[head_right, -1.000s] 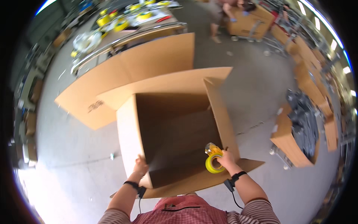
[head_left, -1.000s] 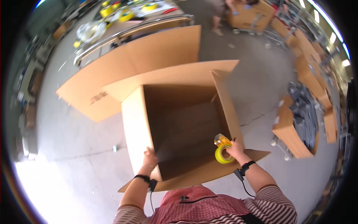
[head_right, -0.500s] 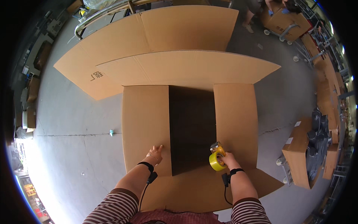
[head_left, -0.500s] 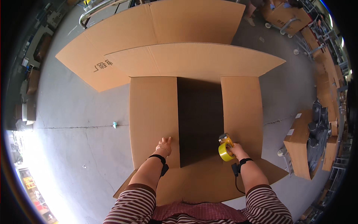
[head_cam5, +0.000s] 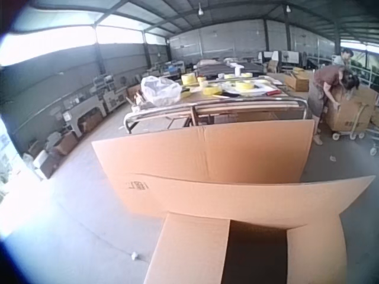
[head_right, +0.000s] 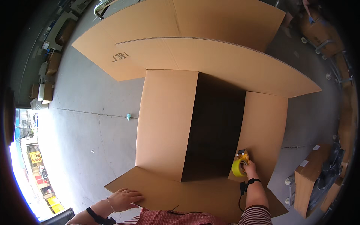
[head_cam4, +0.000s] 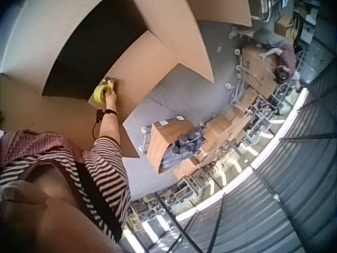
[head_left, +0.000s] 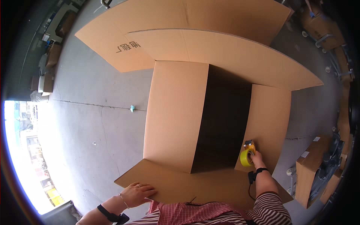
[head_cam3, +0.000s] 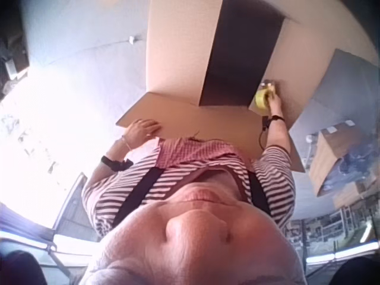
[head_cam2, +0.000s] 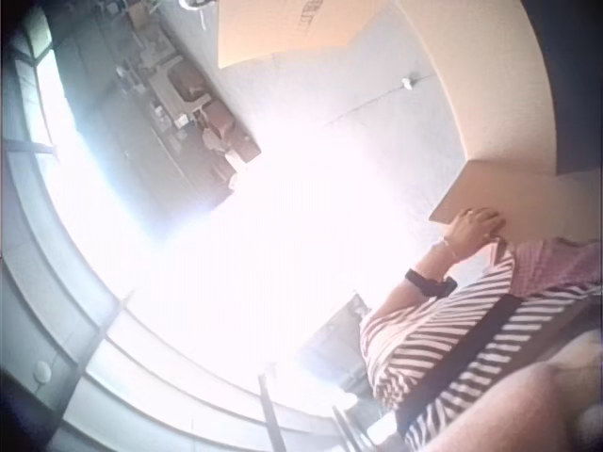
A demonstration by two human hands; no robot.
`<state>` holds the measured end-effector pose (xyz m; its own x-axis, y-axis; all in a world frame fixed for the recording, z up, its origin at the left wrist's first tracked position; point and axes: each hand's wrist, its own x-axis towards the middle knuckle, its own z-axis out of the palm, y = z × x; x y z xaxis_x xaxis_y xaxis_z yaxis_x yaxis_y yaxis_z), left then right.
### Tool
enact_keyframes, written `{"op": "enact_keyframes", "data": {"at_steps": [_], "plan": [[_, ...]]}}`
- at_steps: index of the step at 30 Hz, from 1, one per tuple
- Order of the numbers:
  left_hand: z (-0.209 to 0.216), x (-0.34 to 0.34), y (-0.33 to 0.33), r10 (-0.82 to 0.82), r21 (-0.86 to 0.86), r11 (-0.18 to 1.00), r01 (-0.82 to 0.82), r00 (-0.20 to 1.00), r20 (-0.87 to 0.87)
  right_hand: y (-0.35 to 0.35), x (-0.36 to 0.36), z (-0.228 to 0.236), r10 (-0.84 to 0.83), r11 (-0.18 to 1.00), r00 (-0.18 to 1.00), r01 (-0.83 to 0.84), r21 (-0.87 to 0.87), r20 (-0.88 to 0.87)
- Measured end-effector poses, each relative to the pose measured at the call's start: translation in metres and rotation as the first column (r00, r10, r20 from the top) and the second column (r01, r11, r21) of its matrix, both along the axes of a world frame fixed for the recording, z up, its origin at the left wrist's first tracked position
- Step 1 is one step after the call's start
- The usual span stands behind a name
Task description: Assembling a large cardboard box, sealing it with a tape dispenser, applying a shipping label, and writing identification numbers on the side with a marker.
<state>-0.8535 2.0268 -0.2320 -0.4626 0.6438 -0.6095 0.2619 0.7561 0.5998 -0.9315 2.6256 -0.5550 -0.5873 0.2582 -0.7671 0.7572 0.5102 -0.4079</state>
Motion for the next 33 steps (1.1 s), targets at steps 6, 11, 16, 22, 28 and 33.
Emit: {"op": "enact_keyframes", "data": {"at_steps": [6, 11, 16, 22, 28, 33], "plan": [[-0.012, -0.068, 0.004, -0.05, -0.138, 0.99, 0.004, 0.943, -0.328, -0.005, -0.074, 0.07, 0.191, 0.981, 0.981, -0.19, -0.028, 0.041], [-0.114, -0.166, -0.005, 0.122, 0.002, 0.989, -0.147, 0.811, -0.573, -0.037, -0.221, 0.198, 0.257, 0.966, 0.859, -0.238, 0.099, -0.443], [-0.216, -0.187, -0.002, 0.653, -0.16, 0.169, -0.972, 0.232, -0.721, -0.118, -0.35, 0.298, 0.225, 0.941, 0.543, -0.338, 0.035, -0.809], [-0.254, -0.187, -0.001, 0.901, -0.201, -0.07, -0.977, 0.025, -0.433, -0.144, -0.406, 0.302, 0.378, 0.89, 0.517, -0.431, 0.148, -0.768], [-0.263, -0.168, -0.019, 0.889, -0.136, -0.085, -0.987, -0.013, -0.458, -0.164, -0.258, 0.275, 0.316, 0.906, 0.683, -0.423, -0.003, -0.659], [-0.268, -0.161, -0.023, 0.894, -0.077, -0.068, -0.995, -0.026, -0.448, -0.186, -0.155, 0.174, 0.381, 0.898, 0.795, -0.439, -0.015, -0.472]]}}
